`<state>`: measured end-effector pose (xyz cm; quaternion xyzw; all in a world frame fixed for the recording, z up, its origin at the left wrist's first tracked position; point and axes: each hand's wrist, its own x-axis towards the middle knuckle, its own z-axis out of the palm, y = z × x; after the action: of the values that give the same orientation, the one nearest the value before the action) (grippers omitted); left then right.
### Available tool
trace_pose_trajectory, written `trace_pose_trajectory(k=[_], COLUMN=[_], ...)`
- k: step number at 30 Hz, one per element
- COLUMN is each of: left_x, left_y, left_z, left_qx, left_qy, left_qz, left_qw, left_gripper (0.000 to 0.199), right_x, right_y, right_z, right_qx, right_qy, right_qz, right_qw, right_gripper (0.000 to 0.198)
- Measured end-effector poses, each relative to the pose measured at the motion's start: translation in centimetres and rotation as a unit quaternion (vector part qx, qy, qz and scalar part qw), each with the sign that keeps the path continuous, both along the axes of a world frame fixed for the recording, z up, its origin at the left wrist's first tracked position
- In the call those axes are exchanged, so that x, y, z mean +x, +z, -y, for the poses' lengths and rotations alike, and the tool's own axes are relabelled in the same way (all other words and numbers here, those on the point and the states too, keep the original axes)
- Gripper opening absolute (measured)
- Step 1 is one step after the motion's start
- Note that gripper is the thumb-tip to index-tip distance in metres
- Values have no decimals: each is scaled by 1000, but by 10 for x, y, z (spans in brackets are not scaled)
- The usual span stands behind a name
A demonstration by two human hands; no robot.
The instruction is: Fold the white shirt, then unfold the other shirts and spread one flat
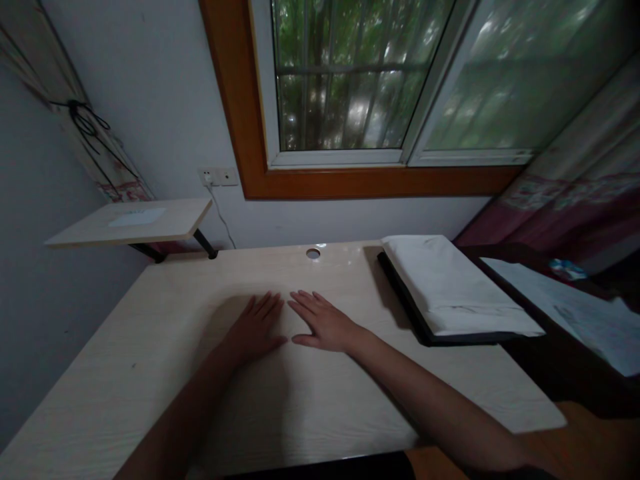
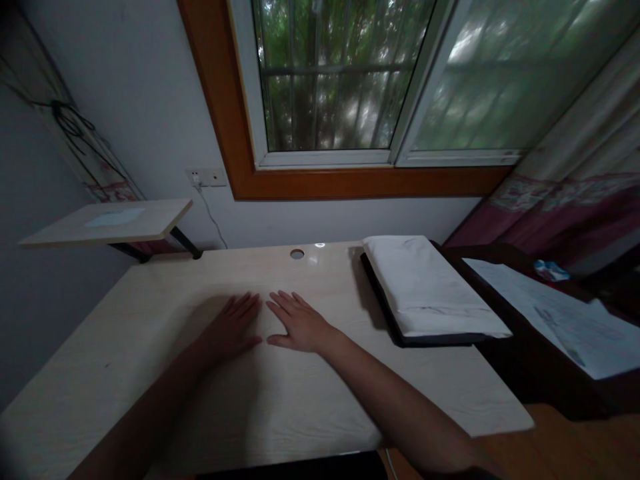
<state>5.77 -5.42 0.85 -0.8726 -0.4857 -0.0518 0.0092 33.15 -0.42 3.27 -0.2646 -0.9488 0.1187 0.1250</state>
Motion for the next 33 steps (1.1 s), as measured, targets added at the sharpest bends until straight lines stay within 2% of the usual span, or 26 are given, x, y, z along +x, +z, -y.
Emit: trace_pose_trajectory(k=[6, 33], left_x=[4, 12], left_y=[0, 11], left_z=[4, 9], left_qx=[10, 9], left_qy=[11, 23], left_qz=[-21, -15], left_qw=[1000, 1000], left_gripper=[85, 85], right_x=[-8, -11], right_y=[-7, -4], right_z=[4, 5], right_qx=[7, 12], right_qy=[-4, -11], right_qz=[11, 26], right_qw=[1000, 1000], right_gripper=[89, 85])
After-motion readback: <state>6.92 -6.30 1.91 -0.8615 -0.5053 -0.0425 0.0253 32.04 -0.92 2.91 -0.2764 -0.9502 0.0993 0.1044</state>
